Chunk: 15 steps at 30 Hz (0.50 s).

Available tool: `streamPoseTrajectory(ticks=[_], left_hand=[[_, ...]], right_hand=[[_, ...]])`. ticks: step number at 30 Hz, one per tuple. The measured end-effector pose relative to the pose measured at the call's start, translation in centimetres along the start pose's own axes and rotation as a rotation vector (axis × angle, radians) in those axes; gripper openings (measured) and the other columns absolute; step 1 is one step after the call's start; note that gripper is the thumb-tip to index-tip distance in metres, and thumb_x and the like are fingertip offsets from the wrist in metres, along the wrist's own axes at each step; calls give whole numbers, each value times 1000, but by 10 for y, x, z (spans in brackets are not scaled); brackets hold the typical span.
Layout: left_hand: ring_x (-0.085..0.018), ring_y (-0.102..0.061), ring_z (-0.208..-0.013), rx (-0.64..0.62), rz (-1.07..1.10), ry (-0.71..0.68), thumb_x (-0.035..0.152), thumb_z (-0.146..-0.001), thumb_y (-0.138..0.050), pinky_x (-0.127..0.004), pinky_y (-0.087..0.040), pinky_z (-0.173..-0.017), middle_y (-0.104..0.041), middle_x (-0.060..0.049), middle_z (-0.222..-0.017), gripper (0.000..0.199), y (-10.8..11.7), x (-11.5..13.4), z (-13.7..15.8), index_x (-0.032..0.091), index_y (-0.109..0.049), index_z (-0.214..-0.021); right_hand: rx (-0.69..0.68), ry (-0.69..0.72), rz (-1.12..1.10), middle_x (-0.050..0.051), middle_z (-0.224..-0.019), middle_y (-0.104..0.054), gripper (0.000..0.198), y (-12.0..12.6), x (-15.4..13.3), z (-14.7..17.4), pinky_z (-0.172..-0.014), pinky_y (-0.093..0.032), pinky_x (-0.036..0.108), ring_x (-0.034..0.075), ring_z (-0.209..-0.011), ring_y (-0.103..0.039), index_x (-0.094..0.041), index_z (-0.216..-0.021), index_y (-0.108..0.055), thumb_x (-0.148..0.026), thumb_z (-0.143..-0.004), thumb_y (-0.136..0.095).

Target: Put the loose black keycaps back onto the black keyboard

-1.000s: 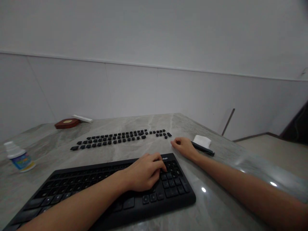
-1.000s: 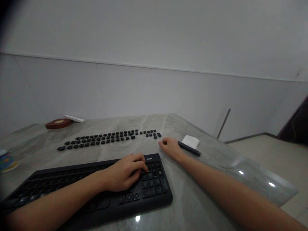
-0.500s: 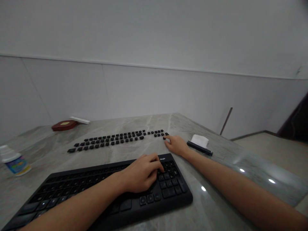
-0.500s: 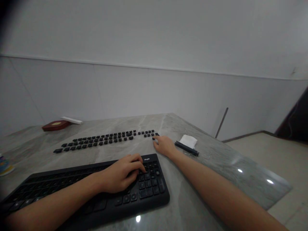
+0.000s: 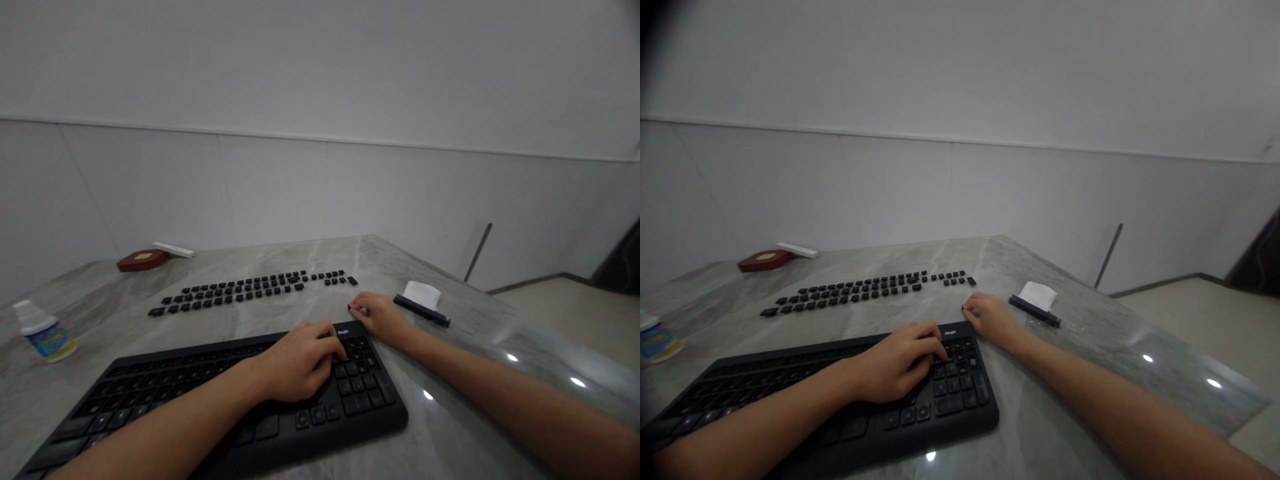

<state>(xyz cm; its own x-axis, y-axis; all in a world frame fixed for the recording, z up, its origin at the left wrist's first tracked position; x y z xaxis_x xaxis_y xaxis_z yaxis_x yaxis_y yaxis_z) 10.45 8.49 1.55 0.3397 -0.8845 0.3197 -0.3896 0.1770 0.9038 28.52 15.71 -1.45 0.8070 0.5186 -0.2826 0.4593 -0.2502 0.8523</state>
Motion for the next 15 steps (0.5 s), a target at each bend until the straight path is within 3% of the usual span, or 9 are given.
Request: streamPoseTrajectory(ticks=[4,8,12,15], left_hand=[[-19,-56,-90,-3,2,-1,5,-83,-45,-33,-47,-84,-55,-7,-103,29,0,0,0,20,-59,-104],[-19,-56,-91,-1,5,5,3,-82,-44,-33,-46,-84,-55,-6,-103,31,0,0,0,20,-59,-104],[-19,-55,-92,-11,5,6,3,-81,-45,-33,-46,-85,-55,-6,-104,32,-1,0,0,20,-58,-105],[-19,-55,-92,-12,12,5,3,-81,-45,-33,-46,-84,-55,-6,-103,32,-1,0,-1,21,-58,-105]], right_hand=[[21,-15,-158,3,-70,-69,13,34,-8,13,-57,-45,23,12,-57,-56,-16,-78,-71,-24,-83,-63],[-1,219,-372,6,-76,-70,16,65,-36,22,-50,-42,20,10,-56,-57,-14,-77,-69,-29,-82,-66],[-150,421,-415,6,-80,-71,13,61,-66,32,-57,-47,21,11,-63,-61,-14,-74,-67,-24,-82,-66],[-265,479,-373,6,-79,-69,12,49,-77,36,-59,-48,22,12,-66,-63,-14,-72,-67,-19,-82,-64]])
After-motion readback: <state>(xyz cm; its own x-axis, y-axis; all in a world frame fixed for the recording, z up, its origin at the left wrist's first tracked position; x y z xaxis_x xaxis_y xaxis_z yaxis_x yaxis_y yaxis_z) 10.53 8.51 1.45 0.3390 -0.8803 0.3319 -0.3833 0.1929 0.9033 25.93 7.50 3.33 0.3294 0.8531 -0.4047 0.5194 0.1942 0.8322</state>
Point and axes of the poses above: each hand's wrist, its own z-axis away from the middle knuckle, its own y-axis out of the back of the hand, x = y × z, the point moved 5 cm from there along -z, towards the middle knuckle
